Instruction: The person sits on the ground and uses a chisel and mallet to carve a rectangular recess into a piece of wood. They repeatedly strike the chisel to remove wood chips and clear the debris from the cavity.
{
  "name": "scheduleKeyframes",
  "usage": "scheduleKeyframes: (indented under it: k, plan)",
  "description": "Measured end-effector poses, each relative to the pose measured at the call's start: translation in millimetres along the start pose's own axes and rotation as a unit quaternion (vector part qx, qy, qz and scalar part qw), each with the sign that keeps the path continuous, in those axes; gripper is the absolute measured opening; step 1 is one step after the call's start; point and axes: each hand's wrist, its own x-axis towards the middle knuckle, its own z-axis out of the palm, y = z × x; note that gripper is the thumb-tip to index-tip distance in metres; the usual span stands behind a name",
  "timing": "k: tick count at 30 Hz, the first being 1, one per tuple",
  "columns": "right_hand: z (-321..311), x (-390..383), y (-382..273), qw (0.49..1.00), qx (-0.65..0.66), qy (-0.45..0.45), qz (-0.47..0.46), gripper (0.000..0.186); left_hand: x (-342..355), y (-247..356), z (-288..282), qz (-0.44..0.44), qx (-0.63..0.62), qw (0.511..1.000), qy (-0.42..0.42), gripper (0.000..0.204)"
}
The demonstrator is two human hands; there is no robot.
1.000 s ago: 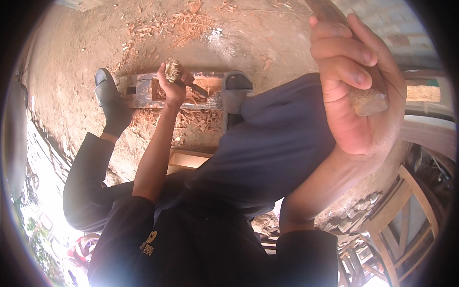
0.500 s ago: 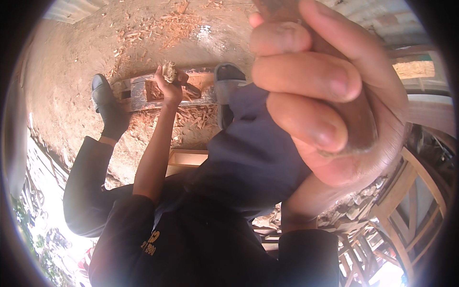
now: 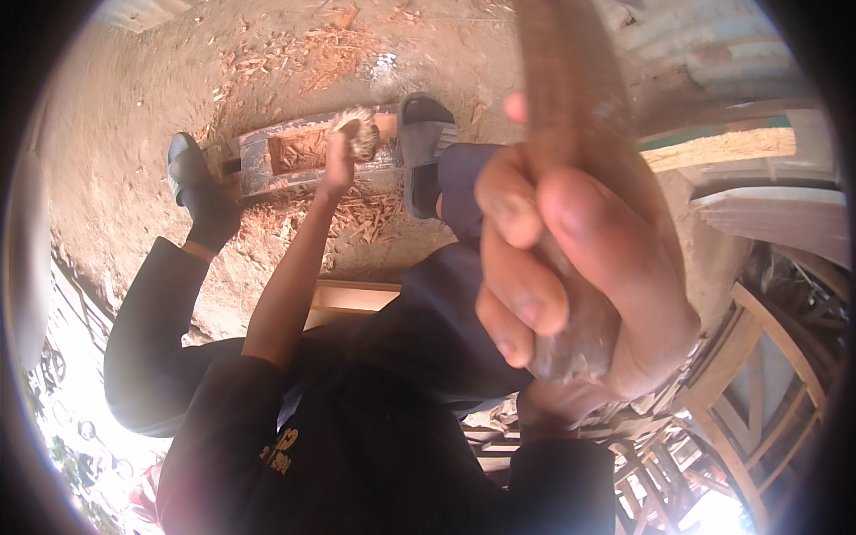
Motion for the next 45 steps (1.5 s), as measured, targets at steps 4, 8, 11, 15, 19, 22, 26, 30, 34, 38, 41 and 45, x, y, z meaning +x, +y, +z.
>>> scheduleKeyframes:
  k: [4,8,11,15,19,22,26,30,34,38,41,45]
  plan:
    - [9.0,8.0,11.9,0.974,-0.142,-0.05,-0.166,0.053,43.5,-20.4,-15.8,-0.076,-0.088,0.984,0.133,0.046]
    - [-22.1,5.2,-0.8,0.971,-0.081,-0.081,-0.21,0.069,29.6,1.6,24.4,0.009,0.061,0.991,0.12,0.037]
    - [-32.6,22.4,-4.5,0.981,0.077,-0.18,0.006,0.065,6.3,6.6,29.7,0.181,0.053,0.98,0.069,0.041]
    - [-36.5,54.5,58.8,0.989,-0.117,0.063,0.072,0.054,-5.4,-14.8,37.0,0.171,0.147,0.972,0.07,0.041]
    - [-30.1,42.8,84.8,0.993,-0.103,0.019,0.059,0.061,-8.1,-36.5,30.4,0.121,0.216,0.968,0.036,0.036]
    - [-0.3,49.5,102.6,0.986,-0.118,-0.04,-0.108,0.061,-7.1,-36.8,32.0,0.143,0.199,0.968,0.052,0.037]
    - [14.4,74.6,93.0,0.988,-0.011,-0.109,-0.106,0.046,-1.4,-8.5,34.8,0.173,0.147,0.967,0.118,0.044]
    - [14.0,80.1,99.7,0.966,-0.207,0.094,-0.124,0.029,13.6,-9.7,34.7,0.142,0.102,0.975,0.137,0.049]
    - [19.6,58.4,110.3,0.946,-0.213,0.07,-0.236,0.028,6.8,-9.8,33.9,0.145,0.096,0.975,0.137,0.043]
    - [51.5,66.6,87.1,0.892,-0.286,0.154,-0.315,0.026,3.0,-12.0,30.1,0.168,0.129,0.968,0.135,0.042]
    - [13.5,73.6,113.7,0.887,-0.344,0.187,-0.244,0.015,5.8,-9.7,31.3,0.177,0.12,0.965,0.154,0.042]
    - [-50.4,77.5,188.7,0.819,-0.517,0.21,0.133,0.01,3.6,-14.7,37.3,0.194,0.116,0.962,0.156,0.041]
